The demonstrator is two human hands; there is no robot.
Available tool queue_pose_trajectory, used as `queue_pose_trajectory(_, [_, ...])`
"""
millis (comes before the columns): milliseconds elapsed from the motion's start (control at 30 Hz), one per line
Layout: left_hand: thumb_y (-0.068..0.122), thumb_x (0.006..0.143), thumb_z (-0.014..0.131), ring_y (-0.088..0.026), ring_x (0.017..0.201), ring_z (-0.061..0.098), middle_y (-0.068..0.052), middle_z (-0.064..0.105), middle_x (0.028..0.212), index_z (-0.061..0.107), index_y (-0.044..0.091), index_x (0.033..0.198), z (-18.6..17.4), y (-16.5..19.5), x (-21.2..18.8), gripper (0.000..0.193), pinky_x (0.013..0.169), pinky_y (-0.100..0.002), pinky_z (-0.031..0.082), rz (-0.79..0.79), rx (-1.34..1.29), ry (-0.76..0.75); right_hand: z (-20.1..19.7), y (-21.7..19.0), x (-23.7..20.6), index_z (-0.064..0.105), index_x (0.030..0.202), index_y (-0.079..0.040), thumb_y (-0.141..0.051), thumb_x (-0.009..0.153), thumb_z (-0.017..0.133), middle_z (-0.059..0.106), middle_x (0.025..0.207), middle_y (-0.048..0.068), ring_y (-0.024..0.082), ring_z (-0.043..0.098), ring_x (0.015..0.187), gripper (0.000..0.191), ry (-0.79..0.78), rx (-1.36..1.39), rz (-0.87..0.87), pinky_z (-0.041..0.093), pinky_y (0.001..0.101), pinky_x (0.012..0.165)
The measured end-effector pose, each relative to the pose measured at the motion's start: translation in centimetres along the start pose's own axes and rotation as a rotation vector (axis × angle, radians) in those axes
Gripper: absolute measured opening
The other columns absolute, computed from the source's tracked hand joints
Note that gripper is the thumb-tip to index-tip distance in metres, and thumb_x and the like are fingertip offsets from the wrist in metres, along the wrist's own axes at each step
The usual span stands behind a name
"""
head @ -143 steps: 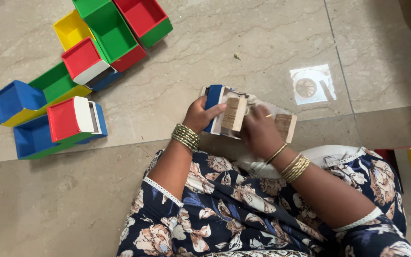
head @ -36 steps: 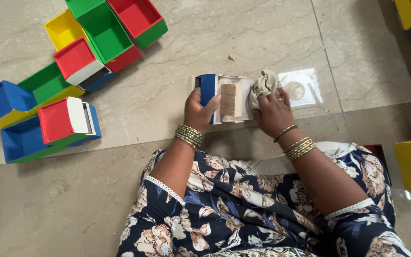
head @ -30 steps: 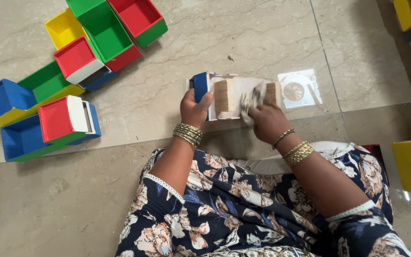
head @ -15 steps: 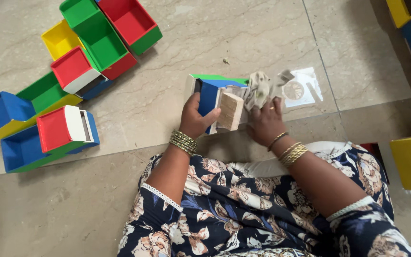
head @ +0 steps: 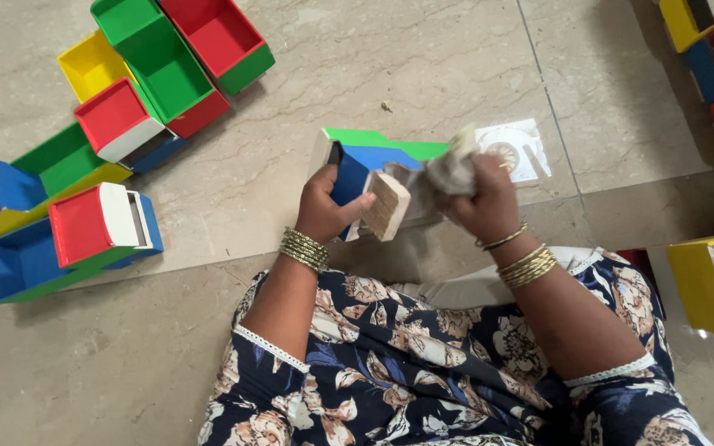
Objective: The person sits on a tiled floor and wipes colorful wooden toy boxes and trays with a cloth, one at a time. They turn each box over to wipe its inside, edges, and outer surfaces, then set it aside and pick up the next piece.
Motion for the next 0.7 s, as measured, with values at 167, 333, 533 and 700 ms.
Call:
queue_pose_trajectory(167, [0.029,0.069,0.092,-0.023,0.082,0.065,-0.013,0.064,0.092,0.063,0.003,0.094,0.9,3.1,-0.2,0.047,0.076,-0.035,0.055,0.207,0.171,-0.097,-0.5,-2.2,0.4,0.056,0.111,0.002,-0.020,0.096,0.062,0.063,0.102,0.015,0.027,0.063,0.085,0.027,-0.129,0.385,-0.029,0.054,0.0392,0.073])
queue_pose_trajectory(333, [0.029,0.069,0.091,-0.026,0.091,0.067,-0.015,0.065,0.101,0.058,0.002,0.113,2.1,4.1,-1.8,0.062,0.080,-0.037,0.056,0.267,0.157,-0.170,1.4,-1.4,0.5,0.059,0.102,0.000,-0.018,0.101,0.057,0.057,0.098,0.020,0.037,0.058,0.094,0.018,-0.299,0.132,0.043,0.049,0.0454,0.085])
queue_pose_trajectory(533, [0.029,0.073,0.089,-0.025,0.088,0.069,-0.014,0.068,0.100,0.057,0.002,0.115,1.9,3.3,-0.8,0.060,0.079,-0.037,0.057,0.204,0.127,-0.142,2.2,5.3,1.8,0.059,0.112,-0.001,-0.019,0.104,0.058,0.059,0.112,0.024,0.044,0.056,0.106,0.020,-0.233,0.039,0.155,0.047,0.0496,0.091])
queue_pose_trajectory(700, [0.028,0.072,0.089,-0.025,0.088,0.069,-0.015,0.067,0.100,0.057,0.001,0.113,1.6,3.1,-0.9,0.060,0.078,-0.037,0.057,0.192,0.146,-0.119,2.6,5.7,1.3,0.059,0.113,-0.002,-0.020,0.101,0.062,0.060,0.112,0.022,0.043,0.059,0.104,0.021,-0.229,-0.021,0.177,0.049,0.0487,0.090])
Point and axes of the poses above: each hand's wrist, its own x-axis towards the middle knuckle, its own z-axis out of the palm, y = z × x, the point moved 5 cm from there along x, towards the middle knuckle
